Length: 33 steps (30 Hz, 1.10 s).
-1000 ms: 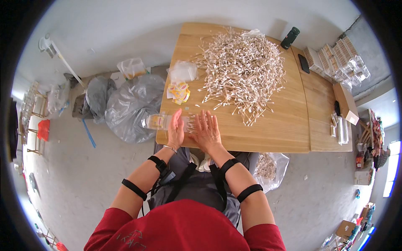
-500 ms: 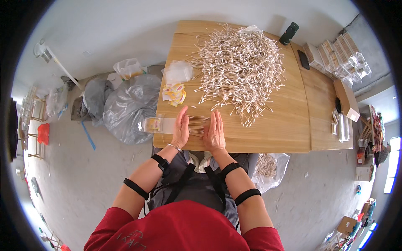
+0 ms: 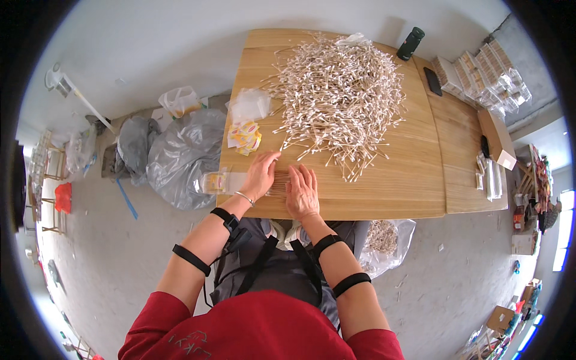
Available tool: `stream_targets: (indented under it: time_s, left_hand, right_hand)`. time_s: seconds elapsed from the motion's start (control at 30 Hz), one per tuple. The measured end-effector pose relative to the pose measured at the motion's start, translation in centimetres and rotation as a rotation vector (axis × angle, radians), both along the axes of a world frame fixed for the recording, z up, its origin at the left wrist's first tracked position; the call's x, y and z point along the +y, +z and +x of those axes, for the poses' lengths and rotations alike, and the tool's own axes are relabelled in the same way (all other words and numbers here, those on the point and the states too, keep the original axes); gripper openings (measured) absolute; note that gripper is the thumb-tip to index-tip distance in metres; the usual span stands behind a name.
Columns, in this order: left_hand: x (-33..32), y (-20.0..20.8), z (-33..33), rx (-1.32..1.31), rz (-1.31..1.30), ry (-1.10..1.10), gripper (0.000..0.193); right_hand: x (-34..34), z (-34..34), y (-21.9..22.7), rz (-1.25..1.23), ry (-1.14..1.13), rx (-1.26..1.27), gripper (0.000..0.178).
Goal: Aligning, organizing, and packaging cotton swabs on a table in a manufacturing environment.
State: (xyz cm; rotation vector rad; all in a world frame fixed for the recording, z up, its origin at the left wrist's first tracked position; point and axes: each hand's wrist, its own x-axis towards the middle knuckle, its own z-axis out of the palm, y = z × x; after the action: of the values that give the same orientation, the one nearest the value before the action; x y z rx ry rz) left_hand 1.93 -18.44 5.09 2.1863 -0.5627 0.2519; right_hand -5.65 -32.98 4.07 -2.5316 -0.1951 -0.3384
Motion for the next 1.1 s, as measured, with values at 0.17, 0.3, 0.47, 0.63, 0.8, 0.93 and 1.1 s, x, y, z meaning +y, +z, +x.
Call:
stream_targets:
  time_s: [0.17, 0.3, 0.47, 0.63, 0.8, 0.93, 1.1]
  left_hand:
    - [0.9, 0.2, -2.1, 0.190, -0.090, -0.098, 0.032]
    - [1.0, -0.7, -4.1, 0.173, -0.277, 0.047, 0.033]
    - [1.6, -3.1, -4.1, 0.352, -0.893, 0.143, 0.038]
    - [2.1, -3.4, -3.8, 0.394, -0.971, 0.131, 0.039]
    - [1.7, -3.4, -3.7, 0.417, -1.041, 0.120, 0.039]
    - [2.0, -3.4, -4.1, 0.418, -1.052, 0.134, 0.037]
    - [1.9, -3.3, -3.9, 0.441, -1.036, 0.112, 0.040]
  right_hand:
    - [-0.3, 0.0, 0.1, 0.054, -0.011, 0.001, 0.047]
    - [-0.9, 0.4, -0.7, 0.167, -0.056, -0.044, 0.050]
    - [0.5, 1.4, -1.0, 0.241, -0.030, 0.019, 0.058]
    - [1.8, 1.6, -1.2, 0.274, 0.083, 0.050, 0.064]
    - [2.4, 1.3, -1.5, 0.332, -0.025, -0.036, 0.068]
    - [3.5, -0.6, 0.5, -0.080, 0.082, 0.050, 0.073]
    - [3.9, -0.3, 1.9, -0.499, 0.196, 0.190, 0.083]
